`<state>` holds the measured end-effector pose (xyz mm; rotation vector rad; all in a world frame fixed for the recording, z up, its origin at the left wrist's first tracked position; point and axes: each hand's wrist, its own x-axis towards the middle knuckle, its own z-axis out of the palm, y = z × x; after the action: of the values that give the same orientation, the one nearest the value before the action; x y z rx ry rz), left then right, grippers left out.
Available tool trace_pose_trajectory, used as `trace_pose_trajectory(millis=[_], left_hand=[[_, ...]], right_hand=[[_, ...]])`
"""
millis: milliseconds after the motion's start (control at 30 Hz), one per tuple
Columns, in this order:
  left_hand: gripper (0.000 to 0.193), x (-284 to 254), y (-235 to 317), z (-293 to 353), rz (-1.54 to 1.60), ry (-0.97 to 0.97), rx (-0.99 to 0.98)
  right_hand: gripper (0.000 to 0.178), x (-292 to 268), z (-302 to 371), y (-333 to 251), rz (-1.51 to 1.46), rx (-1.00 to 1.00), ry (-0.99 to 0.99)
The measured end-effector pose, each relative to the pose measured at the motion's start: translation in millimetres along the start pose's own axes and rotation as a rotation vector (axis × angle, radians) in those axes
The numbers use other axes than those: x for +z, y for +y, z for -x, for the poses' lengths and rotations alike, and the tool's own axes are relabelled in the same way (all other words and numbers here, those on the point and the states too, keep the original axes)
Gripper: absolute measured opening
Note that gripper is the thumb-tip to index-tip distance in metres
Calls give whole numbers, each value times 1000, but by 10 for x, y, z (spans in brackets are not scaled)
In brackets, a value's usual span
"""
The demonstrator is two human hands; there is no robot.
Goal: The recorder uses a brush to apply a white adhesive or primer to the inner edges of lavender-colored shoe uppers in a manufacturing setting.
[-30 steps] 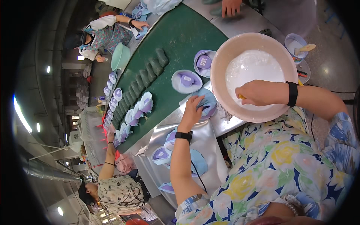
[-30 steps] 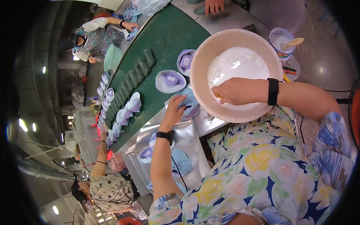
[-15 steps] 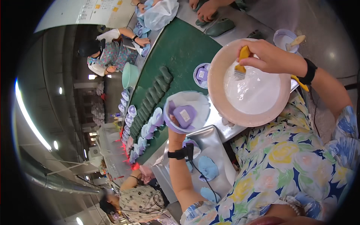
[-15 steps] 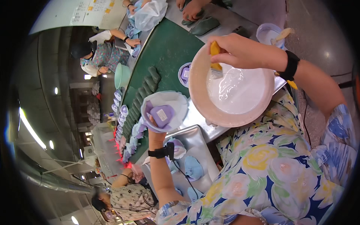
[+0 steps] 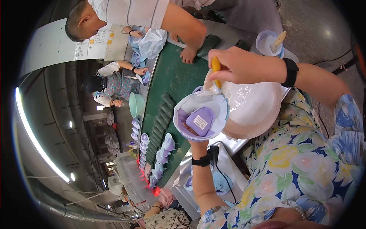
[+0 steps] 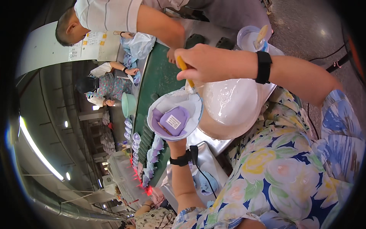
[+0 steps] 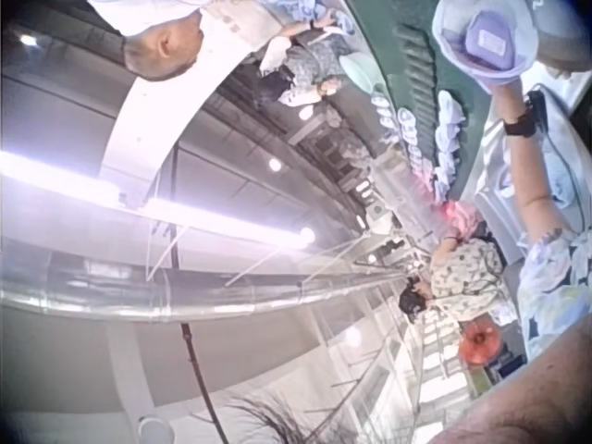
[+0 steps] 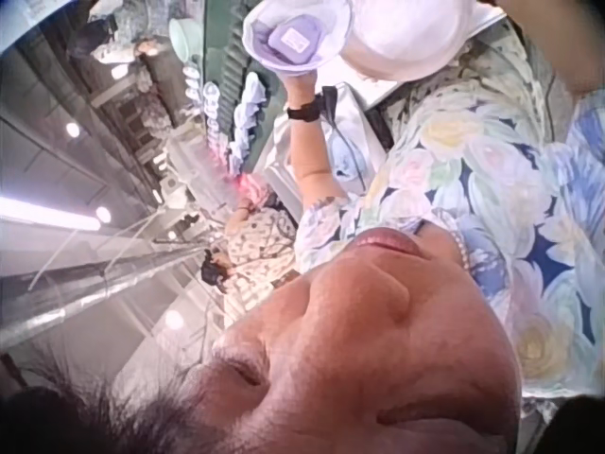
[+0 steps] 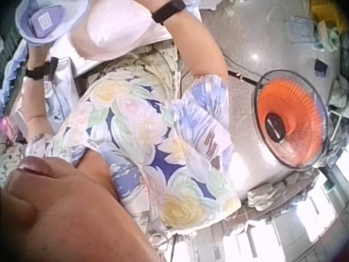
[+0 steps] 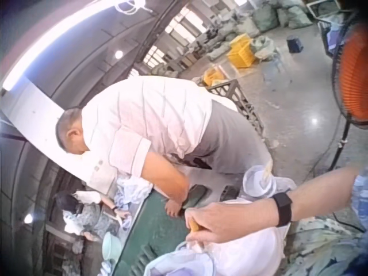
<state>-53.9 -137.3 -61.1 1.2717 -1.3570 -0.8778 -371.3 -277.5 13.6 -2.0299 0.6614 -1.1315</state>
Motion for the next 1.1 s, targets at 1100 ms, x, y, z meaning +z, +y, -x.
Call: trace_pose_trajectory(millis=[1100], left_hand=[[50,555,-23,136,1208,-196,-614]], right_hand=[[21,401,415,-134,-282,-320,-22]])
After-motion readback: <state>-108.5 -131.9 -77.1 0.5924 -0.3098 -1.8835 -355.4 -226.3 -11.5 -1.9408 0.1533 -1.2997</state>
